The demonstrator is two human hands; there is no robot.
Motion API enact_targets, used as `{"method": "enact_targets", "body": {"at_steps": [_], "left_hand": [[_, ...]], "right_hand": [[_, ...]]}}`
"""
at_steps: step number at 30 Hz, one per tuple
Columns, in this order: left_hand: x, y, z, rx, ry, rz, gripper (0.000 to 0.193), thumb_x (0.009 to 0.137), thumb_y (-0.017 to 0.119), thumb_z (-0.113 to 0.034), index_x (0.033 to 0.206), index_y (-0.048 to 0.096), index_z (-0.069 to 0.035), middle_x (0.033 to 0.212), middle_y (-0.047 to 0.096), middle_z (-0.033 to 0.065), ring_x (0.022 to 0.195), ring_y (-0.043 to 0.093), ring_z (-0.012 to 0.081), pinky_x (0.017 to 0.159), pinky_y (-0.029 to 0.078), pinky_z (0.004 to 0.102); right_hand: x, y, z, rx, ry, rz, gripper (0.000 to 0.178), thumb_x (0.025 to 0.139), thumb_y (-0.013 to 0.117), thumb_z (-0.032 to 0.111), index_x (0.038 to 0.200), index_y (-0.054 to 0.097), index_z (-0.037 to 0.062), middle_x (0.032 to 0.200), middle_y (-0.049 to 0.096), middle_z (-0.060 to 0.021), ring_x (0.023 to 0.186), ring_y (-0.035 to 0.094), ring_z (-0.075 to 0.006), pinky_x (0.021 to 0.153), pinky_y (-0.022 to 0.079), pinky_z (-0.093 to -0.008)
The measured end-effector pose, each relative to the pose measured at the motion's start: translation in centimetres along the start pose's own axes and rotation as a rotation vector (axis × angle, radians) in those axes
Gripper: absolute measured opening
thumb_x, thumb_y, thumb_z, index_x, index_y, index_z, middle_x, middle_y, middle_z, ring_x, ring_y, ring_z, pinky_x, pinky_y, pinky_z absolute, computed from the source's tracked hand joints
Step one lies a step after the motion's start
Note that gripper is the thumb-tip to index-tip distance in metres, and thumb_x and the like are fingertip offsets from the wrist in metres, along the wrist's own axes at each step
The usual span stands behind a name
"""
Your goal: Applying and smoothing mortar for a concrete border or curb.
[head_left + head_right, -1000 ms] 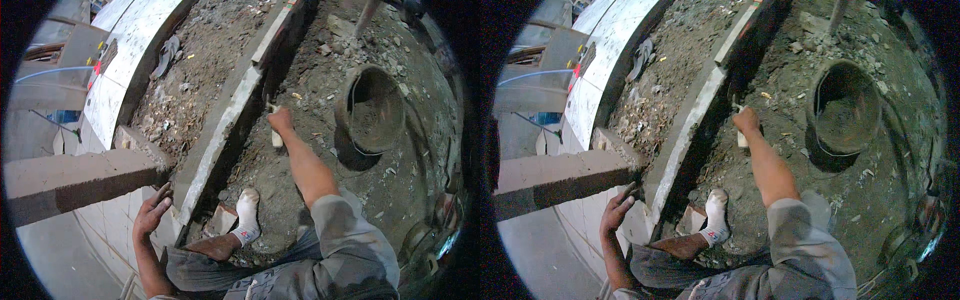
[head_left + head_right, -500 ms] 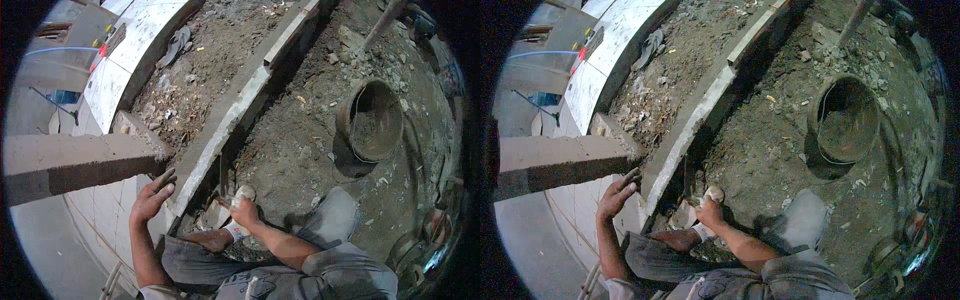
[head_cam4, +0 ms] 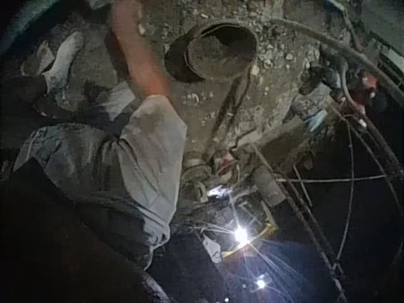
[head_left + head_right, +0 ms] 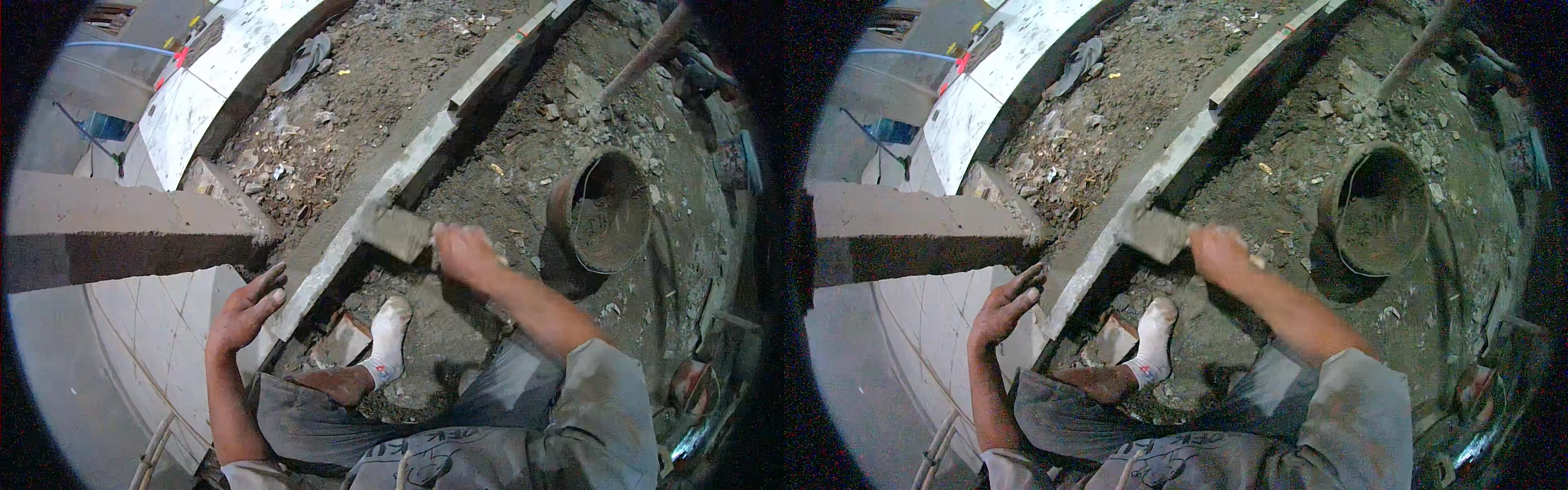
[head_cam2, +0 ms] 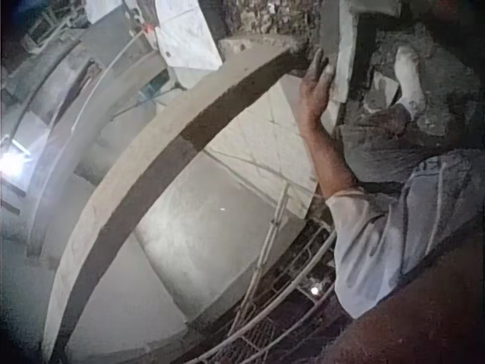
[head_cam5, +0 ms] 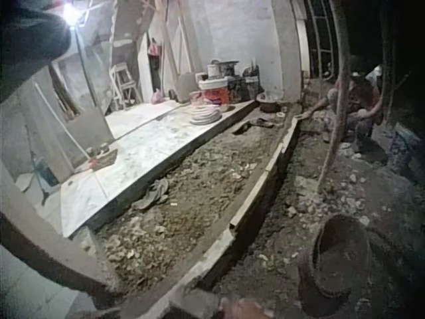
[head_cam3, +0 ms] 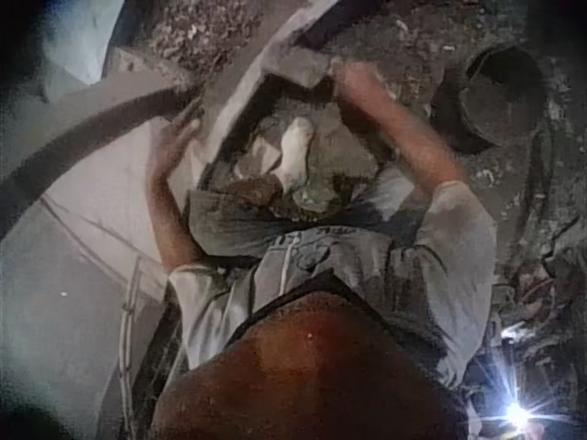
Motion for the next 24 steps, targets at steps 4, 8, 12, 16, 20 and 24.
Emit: {"method": "enact_targets", "body": {"at_steps": [4, 8, 12, 16, 20, 24], "left_hand": [[0.4, 0.3, -0.7, 0.007, 0.015, 0.009, 0.055, 0.085, 0.055, -0.03, 0.131, 0.038, -0.005, 0.124, 0.048, 0.0181, 0.114, 0.045, 0.0223, 0.095, 0.035, 0.032], [1.0, 0.6, -1.2, 0.026, -0.014, 0.028, 0.056, 0.085, 0.055, -0.03, 0.131, 0.037, -0.005, 0.124, 0.048, 0.0184, 0.115, 0.045, 0.0225, 0.096, 0.034, 0.0327], [1.4, 0.8, -1.9, 0.065, -0.029, 0.04, 0.057, 0.084, 0.055, -0.03, 0.131, 0.036, -0.004, 0.123, 0.048, 0.0187, 0.116, 0.045, 0.0228, 0.096, 0.034, 0.033], [2.1, 1.3, -1.4, 0.032, -0.038, 0.079, 0.057, 0.084, 0.056, -0.029, 0.131, 0.036, -0.003, 0.123, 0.049, 0.0187, 0.115, 0.045, 0.0232, 0.096, 0.034, 0.0329], [2.3, 1.1, -1.1, 0.031, -0.057, 0.065, 0.056, 0.084, 0.055, -0.026, 0.131, 0.036, -0.003, 0.123, 0.049, 0.0186, 0.115, 0.046, 0.0233, 0.095, 0.035, 0.0329], [2.6, 1.3, -1.1, 0.054, -0.059, 0.069, 0.055, 0.084, 0.055, -0.024, 0.131, 0.037, -0.003, 0.123, 0.049, 0.0185, 0.115, 0.046, 0.0226, 0.095, 0.035, 0.0324]], "right_hand": [[1.8, -4.4, -5.4, 0.011, 0.27, -0.066, 0.025, 0.069, 0.057, 0.011, 0.091, 0.054, 0.0015, 0.077, 0.061, -0.0218, 0.077, 0.061, -0.0354, 0.067, 0.049, -0.044], [0.0, -3.7, -6.4, 0.167, 0.389, -0.101, 0.028, 0.068, 0.057, 0.012, 0.093, 0.053, -0.0003, 0.081, 0.061, -0.0234, 0.078, 0.06, -0.039, 0.069, 0.048, -0.045], [-2.8, 3.0, -6.4, 0.555, 0.58, -0.28, 0.033, 0.067, 0.058, 0.015, 0.096, 0.054, -0.0005, 0.079, 0.062, -0.0208, 0.076, 0.061, -0.0365, 0.067, 0.048, -0.0432], [-2.5, 7.4, -10.1, 1.022, 0.869, -0.271, 0.029, 0.068, 0.06, 0.016, 0.092, 0.056, 0.0002, 0.069, 0.061, -0.0145, 0.062, 0.062, -0.0281, 0.056, 0.047, -0.0392], [-0.4, 7.5, -11.6, 1.316, 0.827, -0.381, 0.012, 0.071, 0.057, 0.01, 0.08, 0.054, 0.0037, 0.06, 0.053, -0.0067, 0.045, 0.053, -0.0192, 0.041, 0.044, -0.0335], [2.0, 9.4, -12.7, 1.595, 0.836, -0.399, 0.017, 0.072, 0.057, 0.01, 0.087, 0.053, 0.0042, 0.061, 0.052, -0.0049, 0.044, 0.052, -0.0175, 0.04, 0.044, -0.0316]]}}
Point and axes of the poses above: each hand's wrist, its own x-axis towards the middle knuckle, its own y-axis out of the palm, z = x × y, the point moved 4 cm from there along x, towards the middle knuckle
